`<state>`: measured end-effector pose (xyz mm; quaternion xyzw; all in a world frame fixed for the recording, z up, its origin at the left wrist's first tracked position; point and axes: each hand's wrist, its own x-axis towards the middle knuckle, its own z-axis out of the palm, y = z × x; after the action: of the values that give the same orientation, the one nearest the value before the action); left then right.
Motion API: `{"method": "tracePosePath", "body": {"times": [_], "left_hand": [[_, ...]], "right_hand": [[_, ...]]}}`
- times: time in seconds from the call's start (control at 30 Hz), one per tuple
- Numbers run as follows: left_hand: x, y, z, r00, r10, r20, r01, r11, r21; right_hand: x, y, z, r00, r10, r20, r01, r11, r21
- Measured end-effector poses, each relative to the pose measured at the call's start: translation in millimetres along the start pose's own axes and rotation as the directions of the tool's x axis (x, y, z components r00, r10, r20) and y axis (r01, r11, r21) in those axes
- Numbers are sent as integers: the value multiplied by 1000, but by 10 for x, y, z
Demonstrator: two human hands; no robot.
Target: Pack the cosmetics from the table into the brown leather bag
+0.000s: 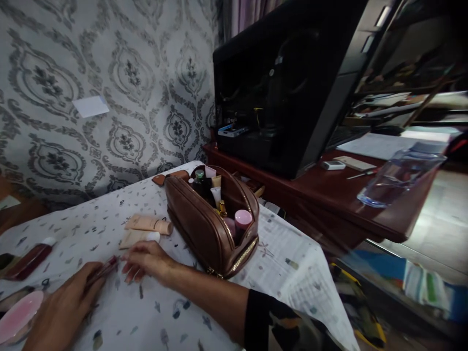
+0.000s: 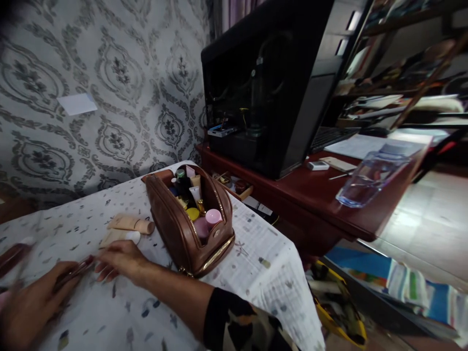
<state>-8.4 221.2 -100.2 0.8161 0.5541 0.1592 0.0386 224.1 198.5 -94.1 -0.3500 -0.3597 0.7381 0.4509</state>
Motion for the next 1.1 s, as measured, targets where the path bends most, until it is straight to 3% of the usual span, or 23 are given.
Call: {"method": "tracePosePath", "body": {"times": [0.1, 0.17, 0.3, 0.43, 0.5, 0.6, 0.87, 1.1], "left_hand": [[-50, 35, -14, 999, -28, 27, 31, 996, -87], [-45, 127, -17, 1000, 22, 20, -18, 986, -167], [-29, 445, -13, 997, 81, -3, -78, 951, -299], [-29, 705, 43, 994, 87, -67, -107, 908, -405], [-13, 718, 98, 989, 103, -102, -137, 889, -436], [0, 645, 160, 984, 122, -129, -167, 884, -437], [-60, 611, 149, 968, 211, -133, -245, 908, -339], [-88, 535, 127, 967, 204, -154, -244, 917, -316]], "right_hand": [[20, 79, 5, 999, -45, -26, 43, 997, -60], [30, 126, -3, 995, -96, -20, 93, 990, -106], [69, 177, -49, 987, -156, 41, 161, 966, -200], [80, 182, -68, 976, -217, 14, 209, 919, -335], [76, 177, -76, 944, -331, 20, 301, 831, -468], [65, 168, -105, 872, -482, 79, 392, 593, -703], [18, 186, -156, 838, -510, 192, 348, 229, -909], [9, 188, -170, 821, -503, 270, 315, 4, -949]]}}
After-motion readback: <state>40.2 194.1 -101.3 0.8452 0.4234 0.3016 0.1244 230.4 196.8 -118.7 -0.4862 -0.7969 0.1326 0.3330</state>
